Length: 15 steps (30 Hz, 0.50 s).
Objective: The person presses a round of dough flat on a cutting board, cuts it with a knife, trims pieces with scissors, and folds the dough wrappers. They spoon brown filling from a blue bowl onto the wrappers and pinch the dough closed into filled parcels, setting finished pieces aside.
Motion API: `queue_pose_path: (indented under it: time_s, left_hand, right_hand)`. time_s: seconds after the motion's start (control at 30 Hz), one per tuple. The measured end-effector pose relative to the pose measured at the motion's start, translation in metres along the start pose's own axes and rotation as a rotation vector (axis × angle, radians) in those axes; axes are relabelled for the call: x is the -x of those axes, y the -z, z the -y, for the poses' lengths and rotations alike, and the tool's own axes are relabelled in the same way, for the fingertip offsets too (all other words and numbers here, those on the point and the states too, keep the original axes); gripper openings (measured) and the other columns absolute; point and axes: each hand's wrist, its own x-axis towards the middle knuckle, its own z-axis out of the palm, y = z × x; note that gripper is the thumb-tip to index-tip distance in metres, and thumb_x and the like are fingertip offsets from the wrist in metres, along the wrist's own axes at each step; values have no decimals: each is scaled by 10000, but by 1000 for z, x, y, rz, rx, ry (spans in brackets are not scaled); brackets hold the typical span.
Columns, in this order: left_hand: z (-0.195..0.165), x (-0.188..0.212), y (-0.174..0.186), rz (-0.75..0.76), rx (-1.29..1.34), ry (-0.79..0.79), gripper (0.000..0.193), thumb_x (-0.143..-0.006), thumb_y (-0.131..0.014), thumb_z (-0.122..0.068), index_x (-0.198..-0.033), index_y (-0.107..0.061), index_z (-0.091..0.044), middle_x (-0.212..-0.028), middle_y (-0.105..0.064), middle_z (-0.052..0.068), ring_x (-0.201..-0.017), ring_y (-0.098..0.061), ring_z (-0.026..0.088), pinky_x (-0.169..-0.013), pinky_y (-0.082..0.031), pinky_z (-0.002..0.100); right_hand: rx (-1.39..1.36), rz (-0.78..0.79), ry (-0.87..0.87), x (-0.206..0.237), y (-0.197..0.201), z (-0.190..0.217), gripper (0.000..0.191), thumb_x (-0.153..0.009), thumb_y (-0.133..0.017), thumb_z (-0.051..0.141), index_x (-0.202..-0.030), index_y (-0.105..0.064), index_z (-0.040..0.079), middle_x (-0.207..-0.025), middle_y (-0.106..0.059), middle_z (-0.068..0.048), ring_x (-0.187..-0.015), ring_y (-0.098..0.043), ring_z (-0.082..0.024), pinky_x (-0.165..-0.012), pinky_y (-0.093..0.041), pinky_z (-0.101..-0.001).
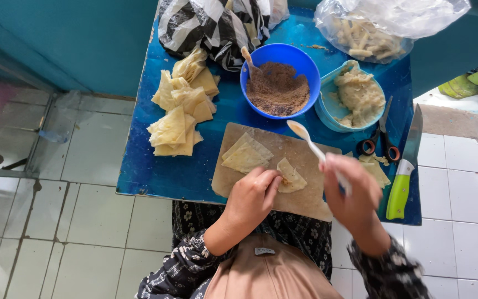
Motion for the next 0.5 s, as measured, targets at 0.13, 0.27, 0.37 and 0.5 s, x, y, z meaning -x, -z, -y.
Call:
queue_pose_path:
  time_s: [0.13,0.27,0.37,0.5]
  left_hand:
    - [-2,-2,1,23,7,6,115,-944,-684,-167,-995,-728,-74,-894,-649,148,-789,-676,362,-680,-545,435]
    - [-3,-3,1,29,-59,-14,104,-965,-664,-161,-1008,-735,-97,-894,-642,133,-800,-680,352,-691,-550,434]
    - [0,-5,0,27,-57,-1,100,-964,-661,-165,-1012,-724,-103,-920,-646,115,-806,-682,344,-680,-551,430]
    - [6,-9,-3,19,-114,-7,71,-956,-679,-192,-971,-692,-123,-916,-637,88,-790,-685,322,-649,-551,416]
  right_hand:
    - [-336,-100,-337,-47,-49,-31,154,-1173,-514,125,-1189,-581,-13,-1015,-720,-104,-863,-726,-141,-799,-599,-256]
    - [-420,-56,-456,-82,-70,-47,308,-1169,-484,269,-1294,-572,3,-977,-681,-66,-847,-641,-99,-786,-551,-259]
    - [-136,-52,-367,-83,-55,-45,357,-1103,-525,251,-1359,-531,2,-1051,-590,-99,-871,-575,-125,-739,-515,-278]
    - [188,45,-281,-51,-29,-21,125,-1069,-647,105,-1154,-601,25,-1062,-606,-137,-908,-581,-221,-832,-497,-344]
